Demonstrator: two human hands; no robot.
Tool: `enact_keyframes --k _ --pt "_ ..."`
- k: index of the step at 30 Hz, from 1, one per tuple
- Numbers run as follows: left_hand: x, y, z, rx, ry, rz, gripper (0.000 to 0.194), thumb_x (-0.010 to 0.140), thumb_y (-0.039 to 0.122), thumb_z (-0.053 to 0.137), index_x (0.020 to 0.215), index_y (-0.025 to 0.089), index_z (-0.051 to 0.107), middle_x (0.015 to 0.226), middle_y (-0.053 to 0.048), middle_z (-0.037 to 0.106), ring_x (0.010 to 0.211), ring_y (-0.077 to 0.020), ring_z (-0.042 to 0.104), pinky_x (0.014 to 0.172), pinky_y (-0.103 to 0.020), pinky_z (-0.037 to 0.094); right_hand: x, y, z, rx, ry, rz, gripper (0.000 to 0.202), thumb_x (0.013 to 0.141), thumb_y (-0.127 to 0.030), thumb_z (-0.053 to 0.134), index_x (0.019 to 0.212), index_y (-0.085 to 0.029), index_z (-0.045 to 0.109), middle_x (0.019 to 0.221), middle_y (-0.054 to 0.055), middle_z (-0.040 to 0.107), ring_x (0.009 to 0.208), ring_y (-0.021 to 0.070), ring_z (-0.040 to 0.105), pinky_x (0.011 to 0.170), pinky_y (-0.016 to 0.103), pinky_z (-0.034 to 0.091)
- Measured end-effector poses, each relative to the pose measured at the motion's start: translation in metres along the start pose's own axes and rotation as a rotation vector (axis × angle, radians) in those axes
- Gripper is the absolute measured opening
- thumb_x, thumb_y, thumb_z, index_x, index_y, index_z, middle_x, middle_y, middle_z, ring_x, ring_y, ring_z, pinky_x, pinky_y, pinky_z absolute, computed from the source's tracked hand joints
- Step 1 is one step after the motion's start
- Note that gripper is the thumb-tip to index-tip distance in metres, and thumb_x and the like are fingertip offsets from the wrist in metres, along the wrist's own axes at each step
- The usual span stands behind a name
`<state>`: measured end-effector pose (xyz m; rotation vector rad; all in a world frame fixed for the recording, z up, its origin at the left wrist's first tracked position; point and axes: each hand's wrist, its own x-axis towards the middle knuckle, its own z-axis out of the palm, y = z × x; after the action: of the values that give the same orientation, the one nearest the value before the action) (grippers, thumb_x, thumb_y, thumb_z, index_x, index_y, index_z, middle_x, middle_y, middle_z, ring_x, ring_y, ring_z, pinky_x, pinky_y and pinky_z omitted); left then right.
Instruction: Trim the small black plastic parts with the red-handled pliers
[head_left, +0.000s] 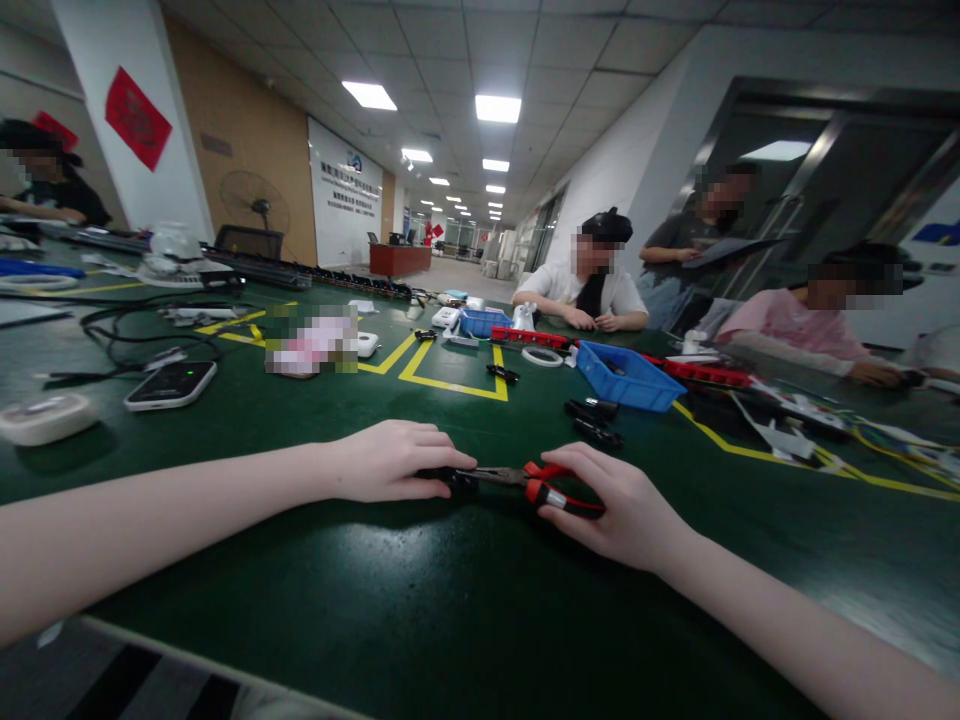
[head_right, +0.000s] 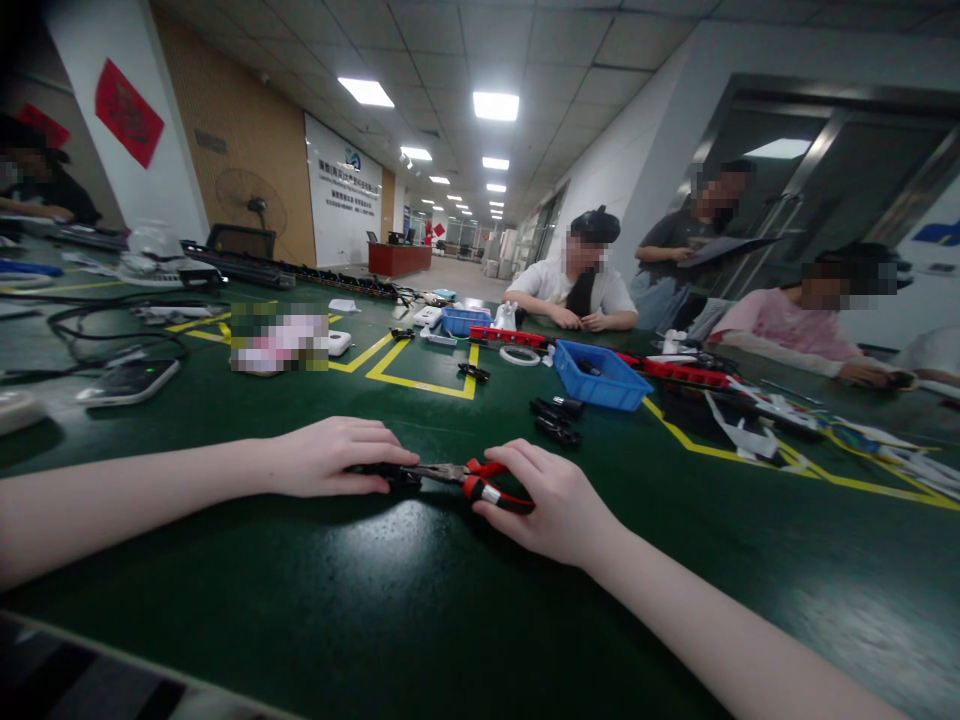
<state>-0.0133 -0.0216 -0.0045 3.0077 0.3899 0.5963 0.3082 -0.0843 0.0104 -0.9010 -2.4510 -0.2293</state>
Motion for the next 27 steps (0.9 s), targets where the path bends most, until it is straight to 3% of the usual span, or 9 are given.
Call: enact_keyframes --k 18,27 --pt "-0.0002 -0.001 0.0 -0.009 -0.011 0.02 0.038 0.102 0.036 0.056 0.135 0.018 0.057 0.117 -0.012 0.068 0.104 -0.0239 0.066 0.088 -0.032 0.053 -0.0003 0.0017 -0.0007 0.078 -0.107 0.068 0.029 0.092 -0.036 0.061 0.117 -0.02 0.061 0.102 0.01 0.071 0.084 0.0205 0.07 0.072 0.033 0.059" --pt "0.0029 0.0018 -0.0036 -0.022 -0.056 0.017 0.038 0.104 0.032 0.053 0.139 0.017 0.054 0.12 -0.012 0.067 0.106 -0.0247 0.064 0.091 -0.034 0.051 -0.0037 0.0081 0.0065 0.107 -0.088 0.1 0.032 0.09 -0.04 0.062 0.117 -0.022 0.061 0.101 0.008 0.069 0.083 0.0202 0.069 0.072 0.033 0.058"
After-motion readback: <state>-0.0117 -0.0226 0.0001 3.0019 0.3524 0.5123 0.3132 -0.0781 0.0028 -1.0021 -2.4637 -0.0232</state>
